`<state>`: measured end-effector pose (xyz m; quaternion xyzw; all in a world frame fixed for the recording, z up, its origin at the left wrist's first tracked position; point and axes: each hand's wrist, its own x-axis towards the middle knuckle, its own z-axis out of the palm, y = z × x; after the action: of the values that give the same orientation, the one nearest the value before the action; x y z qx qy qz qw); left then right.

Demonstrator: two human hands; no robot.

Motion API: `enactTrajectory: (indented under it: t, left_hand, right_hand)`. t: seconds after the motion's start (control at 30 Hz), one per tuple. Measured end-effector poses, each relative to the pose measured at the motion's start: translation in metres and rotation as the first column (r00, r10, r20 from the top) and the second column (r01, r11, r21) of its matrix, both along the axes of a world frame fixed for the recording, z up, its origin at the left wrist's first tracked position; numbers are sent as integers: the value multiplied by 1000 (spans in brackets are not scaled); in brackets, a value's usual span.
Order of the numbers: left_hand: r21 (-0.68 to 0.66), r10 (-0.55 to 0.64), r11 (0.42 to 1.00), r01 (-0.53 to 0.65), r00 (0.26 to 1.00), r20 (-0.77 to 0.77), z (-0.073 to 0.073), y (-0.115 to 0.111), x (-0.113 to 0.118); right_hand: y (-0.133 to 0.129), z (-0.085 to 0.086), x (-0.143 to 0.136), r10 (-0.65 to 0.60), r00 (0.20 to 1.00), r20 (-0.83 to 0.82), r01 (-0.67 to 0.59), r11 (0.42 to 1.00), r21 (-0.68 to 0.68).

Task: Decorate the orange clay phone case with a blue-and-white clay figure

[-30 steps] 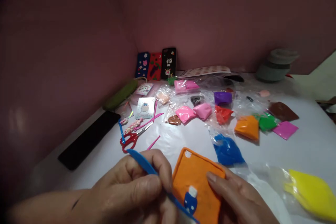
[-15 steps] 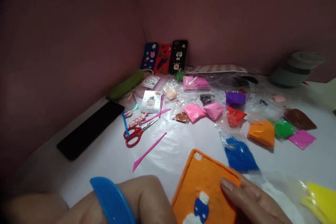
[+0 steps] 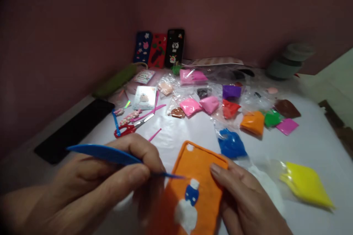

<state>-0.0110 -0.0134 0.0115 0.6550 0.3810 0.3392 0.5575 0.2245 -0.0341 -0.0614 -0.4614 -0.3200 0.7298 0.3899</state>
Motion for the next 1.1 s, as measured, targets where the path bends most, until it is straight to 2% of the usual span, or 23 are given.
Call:
enactTrajectory:
  t: [0.03, 0.1, 0.23, 0.33, 0.53, 0.77, 0.97, 1.1]
  left_hand:
    - [35, -7, 999, 7, 1000, -20, -2, 1, 3]
    - [102, -30, 994, 36, 997, -66, -6, 5, 8]
    - [213, -92, 970, 115, 989, -115, -12, 11, 15]
    - [219, -88, 968, 120, 985, -149, -13, 12, 16]
    - [76, -81, 993, 95, 983, -166, -15, 8, 17]
    - [159, -79, 981, 107, 982, -172, -14, 7, 19]
    - [144, -124, 978, 149, 978, -170, -15, 9, 18]
    - [235, -130, 955, 179, 970, -208, -18, 11, 16]
  right_hand:
    - [3, 8, -6, -16, 999, -36, 15, 999, -41]
    - [7, 18, -15, -38, 971, -237, 3, 989, -146]
    - [7, 21, -20, -79, 943, -324, 22, 984, -177]
    - [5, 19, -17, -88, 943, -322, 33, 985, -170]
    - [4, 22, -17, -67, 950, -306, 20, 988, -155]
    - [6, 22, -20, -63, 946, -317, 16, 989, -149]
    - [5, 21, -19, -84, 943, -323, 37, 988, -149]
    - [7, 20, -21, -92, 946, -310, 46, 987, -152]
